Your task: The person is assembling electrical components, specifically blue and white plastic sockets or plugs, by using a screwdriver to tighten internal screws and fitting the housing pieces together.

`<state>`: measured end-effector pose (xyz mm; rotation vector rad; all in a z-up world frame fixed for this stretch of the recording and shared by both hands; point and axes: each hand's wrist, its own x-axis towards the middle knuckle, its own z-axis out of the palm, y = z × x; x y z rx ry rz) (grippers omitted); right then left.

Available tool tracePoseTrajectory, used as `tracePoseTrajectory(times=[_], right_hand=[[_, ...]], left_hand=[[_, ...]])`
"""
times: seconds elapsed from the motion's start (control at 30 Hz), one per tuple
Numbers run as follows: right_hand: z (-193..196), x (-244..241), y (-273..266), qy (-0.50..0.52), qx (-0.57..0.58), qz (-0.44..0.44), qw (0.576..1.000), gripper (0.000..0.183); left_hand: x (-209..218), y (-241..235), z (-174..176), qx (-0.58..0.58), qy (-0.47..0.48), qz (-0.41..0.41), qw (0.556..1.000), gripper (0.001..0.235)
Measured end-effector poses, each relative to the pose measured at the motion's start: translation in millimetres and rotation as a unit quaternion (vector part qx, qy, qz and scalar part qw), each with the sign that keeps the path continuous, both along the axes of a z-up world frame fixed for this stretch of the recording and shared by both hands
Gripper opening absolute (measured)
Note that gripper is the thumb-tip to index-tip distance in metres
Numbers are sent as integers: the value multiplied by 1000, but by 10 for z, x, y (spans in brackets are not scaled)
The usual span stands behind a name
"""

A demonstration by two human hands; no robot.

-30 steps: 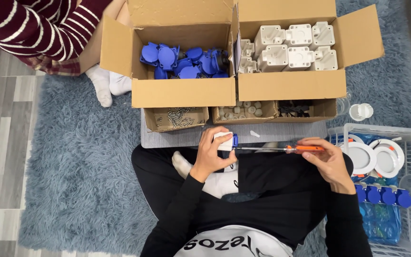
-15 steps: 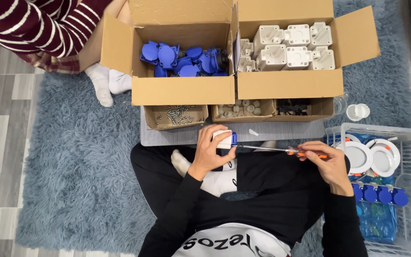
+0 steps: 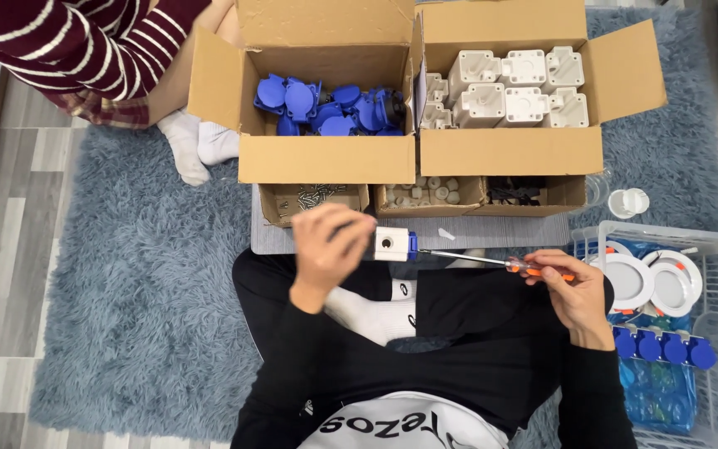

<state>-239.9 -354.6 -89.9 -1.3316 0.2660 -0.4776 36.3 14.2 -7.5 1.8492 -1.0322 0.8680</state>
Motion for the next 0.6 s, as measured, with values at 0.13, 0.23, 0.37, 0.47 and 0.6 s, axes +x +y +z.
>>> tracePoseTrajectory(times=[0.13,0.23,0.37,0.47,0.6], right_hand=[[-2,-42,6,0,15,-9,1000,19],[12,-61,-5,6,17,-17,1000,21],[123,-44,55,33,-6,-17,999,25],[163,-42,120,46,-11,-22,999,25],[234,19,190,47,-3,-35,998,26]], left_hand=[[146,179,214,1,-18,60,998,17],[79,154,197,-4,6,68,998,22],[-205,-56,107,27,65,-68,995,21],[-355,-154,87,125,124,-127,976,45],[-387,-231,-230,202,152,-129,959,61]])
